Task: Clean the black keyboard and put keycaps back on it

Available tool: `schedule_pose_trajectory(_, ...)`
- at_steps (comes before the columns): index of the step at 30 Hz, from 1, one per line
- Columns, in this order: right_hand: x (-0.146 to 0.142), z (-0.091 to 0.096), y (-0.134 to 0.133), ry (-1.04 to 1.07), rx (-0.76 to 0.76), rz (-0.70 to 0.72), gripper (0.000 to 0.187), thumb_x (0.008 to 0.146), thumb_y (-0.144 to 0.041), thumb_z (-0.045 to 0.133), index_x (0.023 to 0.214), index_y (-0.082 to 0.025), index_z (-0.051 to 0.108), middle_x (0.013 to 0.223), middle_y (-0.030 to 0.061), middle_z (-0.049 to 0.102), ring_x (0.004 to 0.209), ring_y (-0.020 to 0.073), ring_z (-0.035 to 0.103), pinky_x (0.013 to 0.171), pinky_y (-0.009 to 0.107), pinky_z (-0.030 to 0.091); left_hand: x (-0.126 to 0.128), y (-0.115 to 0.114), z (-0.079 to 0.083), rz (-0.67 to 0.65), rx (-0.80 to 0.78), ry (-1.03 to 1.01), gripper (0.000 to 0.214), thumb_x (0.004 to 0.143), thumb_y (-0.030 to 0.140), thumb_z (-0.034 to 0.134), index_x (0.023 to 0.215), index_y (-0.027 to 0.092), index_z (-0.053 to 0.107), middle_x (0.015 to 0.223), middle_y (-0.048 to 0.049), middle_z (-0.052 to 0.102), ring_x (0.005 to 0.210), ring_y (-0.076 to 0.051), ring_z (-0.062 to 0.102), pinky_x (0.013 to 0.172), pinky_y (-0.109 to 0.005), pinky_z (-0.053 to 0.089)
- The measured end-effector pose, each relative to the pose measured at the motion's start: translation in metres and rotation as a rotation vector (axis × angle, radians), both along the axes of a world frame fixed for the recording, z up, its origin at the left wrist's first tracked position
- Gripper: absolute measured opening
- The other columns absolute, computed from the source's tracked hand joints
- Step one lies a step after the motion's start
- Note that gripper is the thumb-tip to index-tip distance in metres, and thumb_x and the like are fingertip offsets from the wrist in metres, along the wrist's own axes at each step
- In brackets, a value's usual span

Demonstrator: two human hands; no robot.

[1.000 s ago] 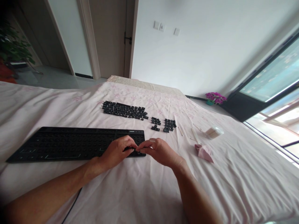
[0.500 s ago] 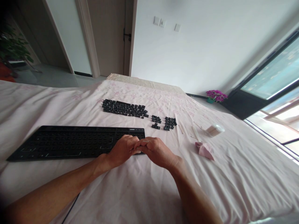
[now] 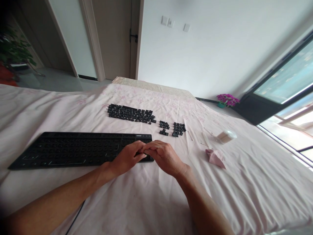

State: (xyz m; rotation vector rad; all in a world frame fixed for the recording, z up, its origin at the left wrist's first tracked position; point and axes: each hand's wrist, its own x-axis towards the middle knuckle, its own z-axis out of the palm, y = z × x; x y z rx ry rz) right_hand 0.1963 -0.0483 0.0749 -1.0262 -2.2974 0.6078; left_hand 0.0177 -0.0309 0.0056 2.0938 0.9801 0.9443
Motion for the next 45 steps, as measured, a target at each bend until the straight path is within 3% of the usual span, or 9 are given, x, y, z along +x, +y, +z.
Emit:
schedule_pose_trajectory(6, 0.002, 0.000, -0.002, -0.037, 0.220, -0.176, 0.028, 0.098, -0.024, 0.037, 0.107, -0.023, 0.063, 0.090, 0.0053, 0.067, 0.092, 0.0191, 0.056, 0.084, 0.033, 0.044, 0.000, 0.005, -0.004, 0.052, -0.136, -0.125, 0.033, 0.075, 0.010, 0.059, 0.106, 0.021, 0.057, 0.089, 0.0007, 0.064, 0.085, -0.013, 0.063, 0.081, -0.028, 0.051)
schedule_pose_trajectory(9, 0.004, -0.005, 0.000, -0.093, 0.167, -0.227, 0.028, 0.097, -0.021, 0.035, 0.107, -0.021, 0.061, 0.089, 0.0052, 0.065, 0.084, 0.0169, 0.058, 0.076, 0.029, 0.044, 0.000, 0.006, -0.006, 0.067, -0.182, -0.174, 0.042, 0.074, 0.010, 0.061, 0.114, 0.021, 0.054, 0.094, -0.0006, 0.064, 0.084, -0.013, 0.064, 0.081, -0.029, 0.053)
schedule_pose_trajectory(13, 0.002, -0.019, 0.003, -0.245, 0.069, -0.242, 0.022, 0.093, -0.027, 0.047, 0.106, -0.025, 0.065, 0.093, 0.0027, 0.066, 0.078, 0.0141, 0.060, 0.067, 0.024, 0.040, 0.001, 0.006, -0.005, 0.065, -0.211, -0.217, 0.047, 0.074, 0.011, 0.061, 0.119, 0.021, 0.051, 0.099, -0.0024, 0.063, 0.082, -0.012, 0.066, 0.077, -0.028, 0.054)
schedule_pose_trajectory(20, -0.001, -0.030, 0.006, -0.284, 0.023, -0.238, 0.015, 0.089, -0.024, 0.055, 0.092, -0.025, 0.070, 0.088, -0.0004, 0.069, 0.078, 0.0129, 0.062, 0.067, 0.022, 0.038, 0.002, 0.004, -0.008, 0.079, -0.195, -0.207, 0.056, 0.073, 0.009, 0.061, 0.125, 0.024, 0.048, 0.107, -0.0035, 0.063, 0.086, -0.015, 0.067, 0.082, -0.032, 0.054)
schedule_pose_trajectory(23, 0.017, -0.028, 0.019, -0.249, 0.031, -0.354, 0.015, 0.088, -0.029, 0.056, 0.087, -0.023, 0.069, 0.085, 0.0000, 0.069, 0.075, 0.0133, 0.061, 0.065, 0.023, 0.037, 0.003, 0.004, -0.011, 0.072, -0.202, -0.203, 0.057, 0.074, 0.009, 0.059, 0.128, 0.025, 0.046, 0.110, -0.0036, 0.062, 0.085, -0.014, 0.068, 0.082, -0.033, 0.055)
schedule_pose_trajectory(29, 0.093, -0.033, 0.059, -0.250, 0.012, -0.886, 0.021, 0.085, -0.035, 0.054, 0.090, -0.023, 0.071, 0.086, 0.0012, 0.070, 0.078, 0.0180, 0.061, 0.063, 0.025, 0.036, 0.003, 0.002, -0.011, 0.045, -0.095, -0.113, 0.039, 0.076, 0.009, 0.056, 0.112, 0.025, 0.058, 0.109, -0.0025, 0.064, 0.085, -0.014, 0.068, 0.084, -0.033, 0.054)
schedule_pose_trajectory(32, 0.120, -0.043, 0.069, -0.315, 0.003, -1.018, 0.022, 0.085, -0.034, 0.053, 0.091, -0.025, 0.071, 0.093, 0.0025, 0.071, 0.085, 0.0204, 0.062, 0.063, 0.026, 0.034, 0.004, 0.002, -0.010, 0.030, -0.072, -0.091, 0.036, 0.076, 0.008, 0.056, 0.107, 0.025, 0.060, 0.109, -0.0026, 0.065, 0.085, -0.014, 0.069, 0.083, -0.032, 0.055)
schedule_pose_trajectory(38, 0.131, -0.054, 0.073, -0.471, -0.050, -1.069, 0.027, 0.088, -0.038, 0.050, 0.097, -0.024, 0.072, 0.100, 0.0052, 0.070, 0.089, 0.0220, 0.062, 0.062, 0.027, 0.033, 0.004, 0.003, -0.011, 0.028, -0.055, -0.082, 0.032, 0.078, 0.010, 0.054, 0.106, 0.025, 0.061, 0.107, -0.0026, 0.065, 0.085, -0.015, 0.069, 0.083, -0.031, 0.055)
schedule_pose_trajectory(45, 0.134, -0.057, 0.073, -0.496, -0.062, -1.053, 0.027, 0.089, -0.037, 0.050, 0.093, -0.024, 0.073, 0.099, 0.0059, 0.069, 0.088, 0.0213, 0.062, 0.065, 0.027, 0.035, 0.003, 0.003, -0.010, 0.042, -0.041, -0.083, 0.030, 0.080, 0.011, 0.054, 0.105, 0.024, 0.061, 0.106, -0.0021, 0.066, 0.085, -0.014, 0.068, 0.082, -0.029, 0.054)
